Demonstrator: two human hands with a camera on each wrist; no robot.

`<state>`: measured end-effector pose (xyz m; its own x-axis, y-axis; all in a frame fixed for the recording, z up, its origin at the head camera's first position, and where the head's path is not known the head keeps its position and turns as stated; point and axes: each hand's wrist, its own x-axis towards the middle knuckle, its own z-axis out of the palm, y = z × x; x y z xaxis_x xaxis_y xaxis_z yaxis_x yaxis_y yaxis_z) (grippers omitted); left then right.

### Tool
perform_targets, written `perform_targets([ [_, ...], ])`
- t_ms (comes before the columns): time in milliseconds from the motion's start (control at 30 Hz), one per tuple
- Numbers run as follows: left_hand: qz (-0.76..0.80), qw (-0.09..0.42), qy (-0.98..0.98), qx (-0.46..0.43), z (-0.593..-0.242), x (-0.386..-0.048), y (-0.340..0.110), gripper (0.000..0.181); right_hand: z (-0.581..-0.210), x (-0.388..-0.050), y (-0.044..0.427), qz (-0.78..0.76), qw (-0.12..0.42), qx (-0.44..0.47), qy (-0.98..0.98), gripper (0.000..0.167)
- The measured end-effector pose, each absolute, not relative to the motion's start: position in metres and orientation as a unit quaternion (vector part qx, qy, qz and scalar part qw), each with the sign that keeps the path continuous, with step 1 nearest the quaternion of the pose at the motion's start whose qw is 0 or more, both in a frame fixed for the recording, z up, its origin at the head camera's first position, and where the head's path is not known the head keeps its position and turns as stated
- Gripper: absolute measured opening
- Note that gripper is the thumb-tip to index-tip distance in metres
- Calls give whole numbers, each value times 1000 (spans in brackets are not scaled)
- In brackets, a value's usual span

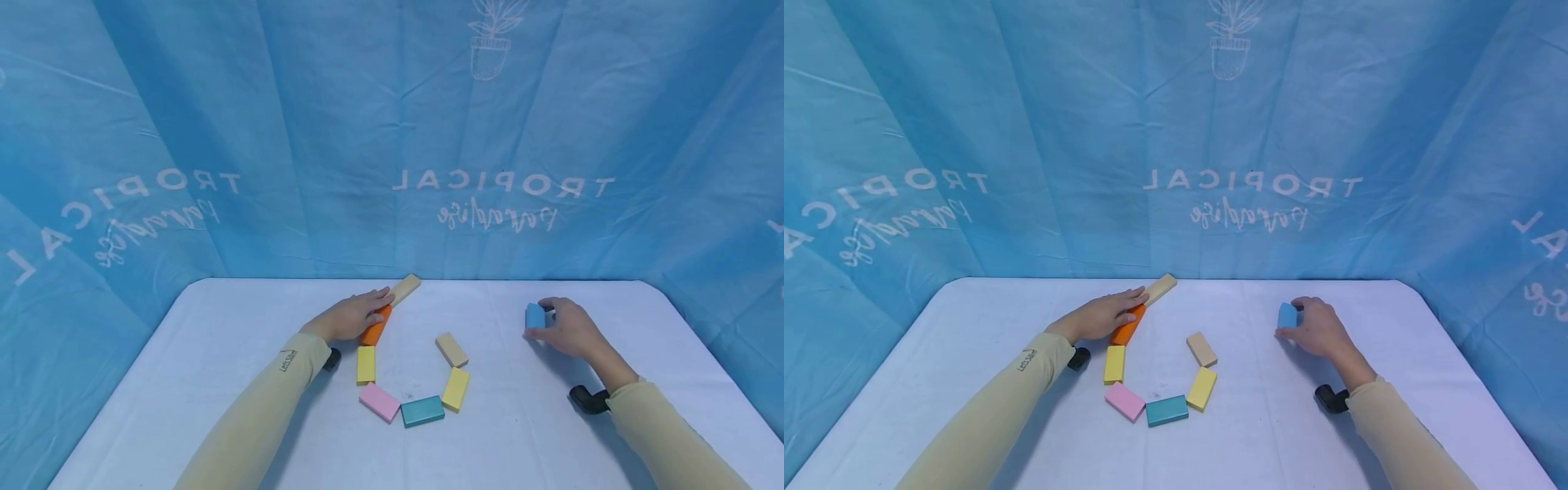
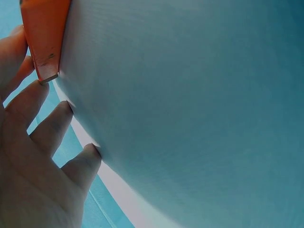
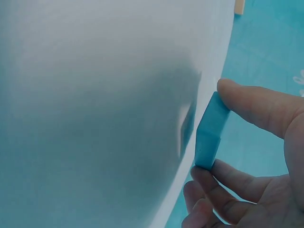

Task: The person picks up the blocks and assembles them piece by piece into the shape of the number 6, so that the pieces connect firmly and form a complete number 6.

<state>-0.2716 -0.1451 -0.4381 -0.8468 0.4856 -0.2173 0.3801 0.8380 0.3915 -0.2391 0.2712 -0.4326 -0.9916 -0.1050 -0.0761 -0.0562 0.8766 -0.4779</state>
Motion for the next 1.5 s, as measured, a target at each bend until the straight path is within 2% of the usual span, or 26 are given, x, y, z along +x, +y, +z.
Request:
perform_targets([
  [400,166,161,946,229,-437,-270,-144,57,-424,-235,254,-254,16,-82,964,73],
  [800,164,162,947,225,-440,-273,-145,56,-417,-231,227,-246,29,-100,964,70],
  [1033,163,160,947,227,-439,-273,-145,57,-416,-229,213,-247,16,-146,958,67],
  [1500,160,160,947,230,-438,-272,-144,57,-412,-228,182,-259,41,-206,943,67],
])
